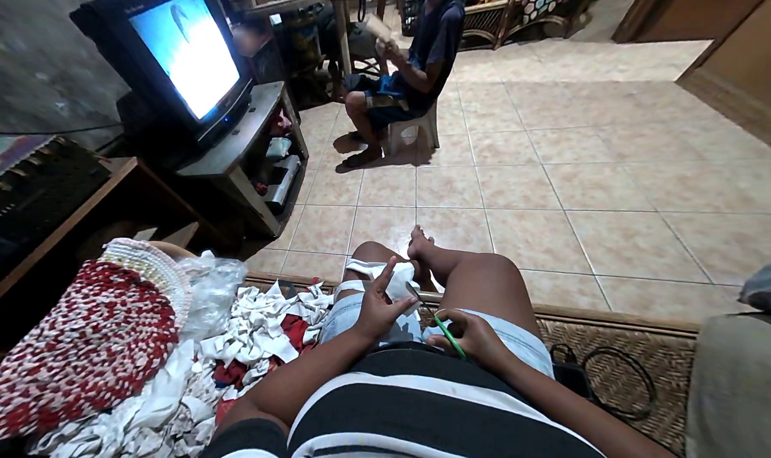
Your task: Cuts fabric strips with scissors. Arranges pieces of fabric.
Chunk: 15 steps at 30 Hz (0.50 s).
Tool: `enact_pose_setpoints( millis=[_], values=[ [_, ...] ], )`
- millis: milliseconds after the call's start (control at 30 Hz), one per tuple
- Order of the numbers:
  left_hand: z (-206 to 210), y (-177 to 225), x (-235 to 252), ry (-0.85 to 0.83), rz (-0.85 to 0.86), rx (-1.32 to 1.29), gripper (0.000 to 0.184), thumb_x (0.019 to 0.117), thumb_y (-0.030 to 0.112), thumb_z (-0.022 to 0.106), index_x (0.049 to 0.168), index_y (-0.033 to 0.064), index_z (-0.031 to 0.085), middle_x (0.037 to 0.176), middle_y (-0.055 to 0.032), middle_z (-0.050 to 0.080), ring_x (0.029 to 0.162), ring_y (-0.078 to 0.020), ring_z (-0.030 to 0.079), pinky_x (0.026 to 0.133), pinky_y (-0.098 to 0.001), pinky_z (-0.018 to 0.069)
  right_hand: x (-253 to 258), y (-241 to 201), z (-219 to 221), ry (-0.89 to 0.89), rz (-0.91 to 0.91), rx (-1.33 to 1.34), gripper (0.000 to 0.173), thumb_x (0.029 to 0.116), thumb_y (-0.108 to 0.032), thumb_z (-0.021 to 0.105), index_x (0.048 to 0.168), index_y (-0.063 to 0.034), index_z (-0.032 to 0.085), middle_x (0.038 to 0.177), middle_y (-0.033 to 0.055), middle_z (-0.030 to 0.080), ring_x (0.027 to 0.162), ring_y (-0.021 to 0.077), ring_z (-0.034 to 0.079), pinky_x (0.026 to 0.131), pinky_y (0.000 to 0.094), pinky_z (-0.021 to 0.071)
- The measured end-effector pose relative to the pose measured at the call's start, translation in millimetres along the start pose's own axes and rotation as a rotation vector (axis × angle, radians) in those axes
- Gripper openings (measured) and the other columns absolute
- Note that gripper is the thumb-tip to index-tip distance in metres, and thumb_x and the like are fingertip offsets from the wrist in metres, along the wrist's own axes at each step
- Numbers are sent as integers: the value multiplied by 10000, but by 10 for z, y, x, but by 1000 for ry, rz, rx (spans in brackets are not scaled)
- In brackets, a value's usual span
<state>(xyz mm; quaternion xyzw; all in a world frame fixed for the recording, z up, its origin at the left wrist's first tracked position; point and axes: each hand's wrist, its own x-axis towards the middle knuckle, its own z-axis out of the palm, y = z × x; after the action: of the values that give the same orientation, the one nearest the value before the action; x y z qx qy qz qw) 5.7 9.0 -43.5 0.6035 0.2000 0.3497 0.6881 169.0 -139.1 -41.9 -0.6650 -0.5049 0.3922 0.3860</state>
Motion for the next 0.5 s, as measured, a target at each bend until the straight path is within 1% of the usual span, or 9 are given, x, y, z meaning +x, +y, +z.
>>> enact_pose_setpoints(
  millis=[67,133,200,300,367,433,500],
  values=[
    [-15,62,10,-3,-20,27,840,867,-36,733,1559,-72,259,1505,-211,465,1157,-111,642,971,-273,550,-10,-3,-7,-2,7,0,410,854,-315,815,1129,-45,675,706,-41,637,544,5,556,568,197,509],
    [-35,104,35,22,-35,54,717,912,-21,685,1532,-80,329,1487,-203,496,1159,-104,637,985,-265,535,-15,4,-16,-12,15,-4,408,851,-314,812,1131,-49,680,691,-44,628,540,10,545,564,205,499],
    [-50,110,42,35,-43,51,646,919,-38,668,1500,-89,389,1466,-192,528,1167,-105,637,995,-267,530,-10,13,-16,-20,3,-10,420,845,-332,812,1130,-52,680,692,-50,622,542,3,533,558,200,485],
    [-51,51,26,-2,-18,21,658,890,-56,687,1478,-118,400,1453,-198,538,1142,-105,650,972,-276,545,6,25,1,-20,-27,4,468,839,-351,813,1148,-31,669,736,-30,643,576,12,557,583,204,501],
    [-36,55,13,-24,-25,6,679,884,-69,689,1490,-113,386,1445,-195,547,1134,-111,657,972,-282,552,13,25,11,-19,-33,17,494,838,-375,808,1159,-29,660,737,-32,641,582,12,572,589,207,516],
    [-20,75,7,-18,-37,-8,693,878,-86,690,1495,-108,376,1420,-192,565,1107,-115,670,958,-287,562,18,28,12,-25,-27,21,498,842,-394,802,1160,-39,658,742,-44,640,584,3,575,590,198,519],
    [-31,63,10,-14,-24,-2,715,875,-73,704,1502,-106,363,1426,-197,558,1105,-111,668,955,-279,561,13,23,9,-19,-13,15,472,841,-365,809,1151,-40,664,757,-38,653,578,0,561,586,194,506]
  ],
)
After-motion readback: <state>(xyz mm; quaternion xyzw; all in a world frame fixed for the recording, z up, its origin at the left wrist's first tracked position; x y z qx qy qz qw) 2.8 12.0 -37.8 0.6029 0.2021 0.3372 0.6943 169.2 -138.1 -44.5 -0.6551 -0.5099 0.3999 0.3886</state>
